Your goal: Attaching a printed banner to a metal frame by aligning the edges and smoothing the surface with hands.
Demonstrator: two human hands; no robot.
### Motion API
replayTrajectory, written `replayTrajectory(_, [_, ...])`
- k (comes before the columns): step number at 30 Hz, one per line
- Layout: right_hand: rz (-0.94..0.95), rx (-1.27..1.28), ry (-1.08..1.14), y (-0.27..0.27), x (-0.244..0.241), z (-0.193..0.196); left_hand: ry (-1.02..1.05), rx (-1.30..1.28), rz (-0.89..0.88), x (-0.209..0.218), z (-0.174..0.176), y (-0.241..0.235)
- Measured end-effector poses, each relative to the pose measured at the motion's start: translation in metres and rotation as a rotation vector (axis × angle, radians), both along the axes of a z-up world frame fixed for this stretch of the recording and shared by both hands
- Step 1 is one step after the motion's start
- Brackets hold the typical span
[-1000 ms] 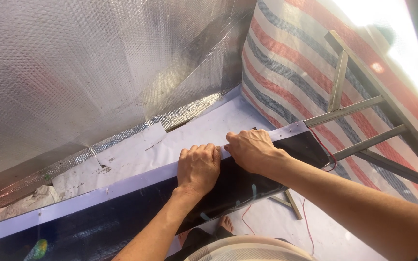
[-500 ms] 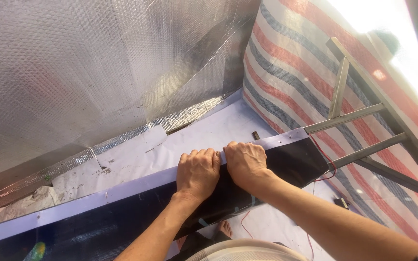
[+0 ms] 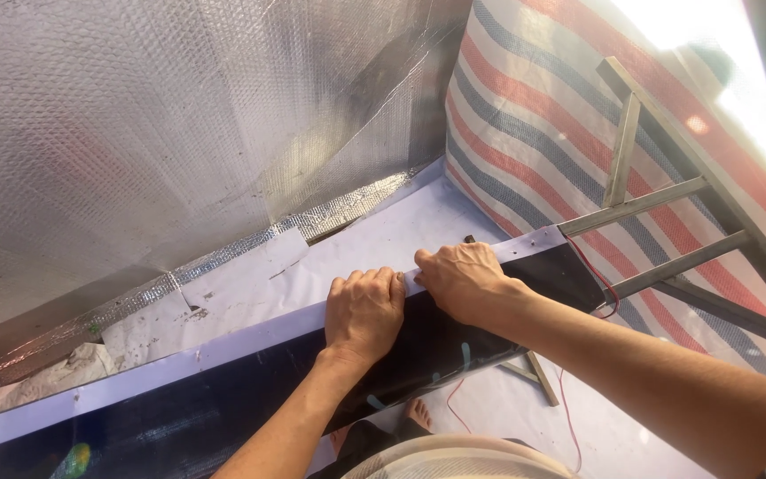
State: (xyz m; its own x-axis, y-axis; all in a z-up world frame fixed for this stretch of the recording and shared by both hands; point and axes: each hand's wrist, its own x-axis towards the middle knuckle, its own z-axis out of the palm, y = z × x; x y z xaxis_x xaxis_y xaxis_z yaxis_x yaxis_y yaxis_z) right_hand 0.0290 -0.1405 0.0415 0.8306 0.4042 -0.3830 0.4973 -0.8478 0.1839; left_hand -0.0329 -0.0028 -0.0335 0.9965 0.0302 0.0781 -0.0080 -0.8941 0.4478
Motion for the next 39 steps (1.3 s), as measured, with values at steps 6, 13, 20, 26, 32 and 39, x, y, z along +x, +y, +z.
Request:
replayTrajectory(6, [0.109, 0.079, -0.035, -0.006, 0.005, -0.008, -0.008, 0.006, -0.003, 0.000, 0.000, 0.000])
replayTrajectory(13, [-0.007, 0.132, -0.001, -0.004, 0.002, -0.023, -0.004, -0.006, -0.002, 0.000, 0.000, 0.000])
replayTrajectory(20, [-0.242, 0.230, 0.061, 0.000, -0.004, -0.019, 0.002, 0.013, -0.010, -0.001, 0.003, 0.000])
replayTrajectory(26, [-0.375, 0.391, 0.078, -0.004, -0.026, 0.008, -0.021, 0.040, -0.011, 0.001, -0.003, 0.000])
replayTrajectory(32, [-0.399, 0.540, -0.051, -0.017, -0.042, 0.007, -0.019, 0.058, -0.009, 0.000, -0.002, 0.000])
replayTrajectory(39, [-0.189, 0.451, -0.290, -0.036, -0.076, -0.032, 0.046, -0.048, -0.023, 0.003, 0.004, 0.005])
